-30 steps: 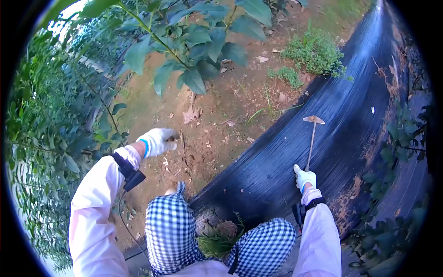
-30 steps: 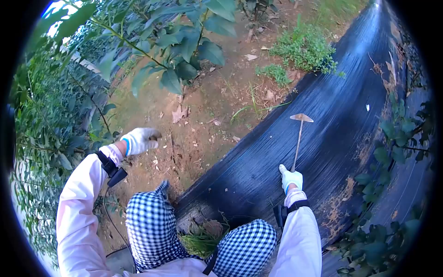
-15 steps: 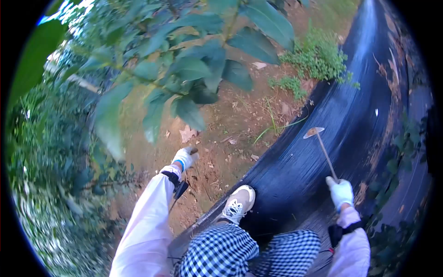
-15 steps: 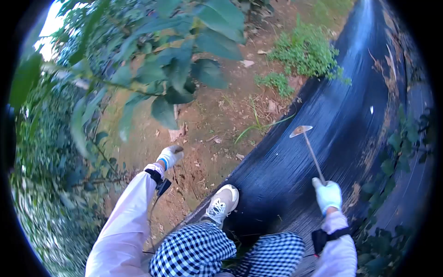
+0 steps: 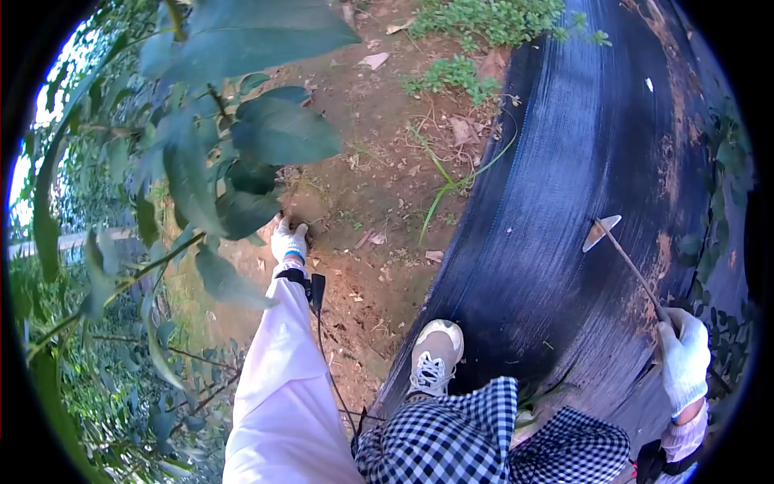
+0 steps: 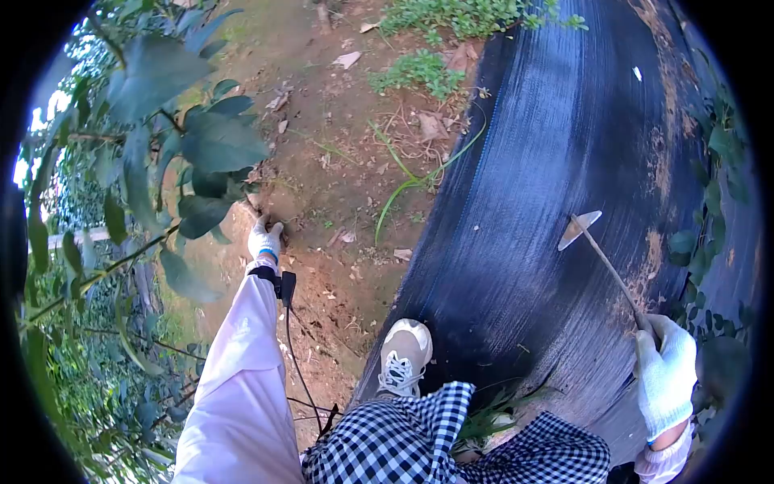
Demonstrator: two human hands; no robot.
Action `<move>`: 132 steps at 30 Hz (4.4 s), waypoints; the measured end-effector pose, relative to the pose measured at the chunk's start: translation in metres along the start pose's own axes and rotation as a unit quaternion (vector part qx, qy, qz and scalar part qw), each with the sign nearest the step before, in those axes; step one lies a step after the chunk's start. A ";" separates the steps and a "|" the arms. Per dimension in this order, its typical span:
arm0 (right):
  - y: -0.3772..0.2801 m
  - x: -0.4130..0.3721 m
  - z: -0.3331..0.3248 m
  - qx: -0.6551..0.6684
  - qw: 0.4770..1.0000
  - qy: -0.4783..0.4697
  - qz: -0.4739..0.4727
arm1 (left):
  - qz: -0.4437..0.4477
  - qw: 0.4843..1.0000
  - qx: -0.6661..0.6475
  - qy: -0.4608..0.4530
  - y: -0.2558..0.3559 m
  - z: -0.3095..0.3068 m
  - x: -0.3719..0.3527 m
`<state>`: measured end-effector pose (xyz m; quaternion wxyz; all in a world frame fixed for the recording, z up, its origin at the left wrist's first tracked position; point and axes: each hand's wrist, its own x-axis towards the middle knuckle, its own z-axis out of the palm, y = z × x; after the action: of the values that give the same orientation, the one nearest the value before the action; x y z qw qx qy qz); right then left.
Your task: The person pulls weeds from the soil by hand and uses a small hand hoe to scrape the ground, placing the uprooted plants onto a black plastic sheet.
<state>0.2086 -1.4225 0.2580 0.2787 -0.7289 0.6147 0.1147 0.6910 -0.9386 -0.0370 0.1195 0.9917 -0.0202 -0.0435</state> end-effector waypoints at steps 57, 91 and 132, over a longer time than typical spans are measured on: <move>-0.060 0.012 -0.012 -0.123 0.990 0.062 -0.022 | 0.501 0.817 -0.111 -0.263 0.266 0.054 -0.077; -0.065 0.007 -0.011 -0.141 0.983 0.083 -0.086 | 0.427 0.848 -0.155 -0.273 0.290 0.083 -0.095; -0.065 0.013 -0.014 -0.144 0.984 0.071 -0.080 | 0.473 0.847 -0.053 -0.237 0.254 0.036 -0.133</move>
<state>0.2718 -1.4354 0.2799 0.1350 -0.8146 0.5496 0.1272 0.5476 -1.1867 0.0001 0.1696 0.8137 -0.5123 -0.2159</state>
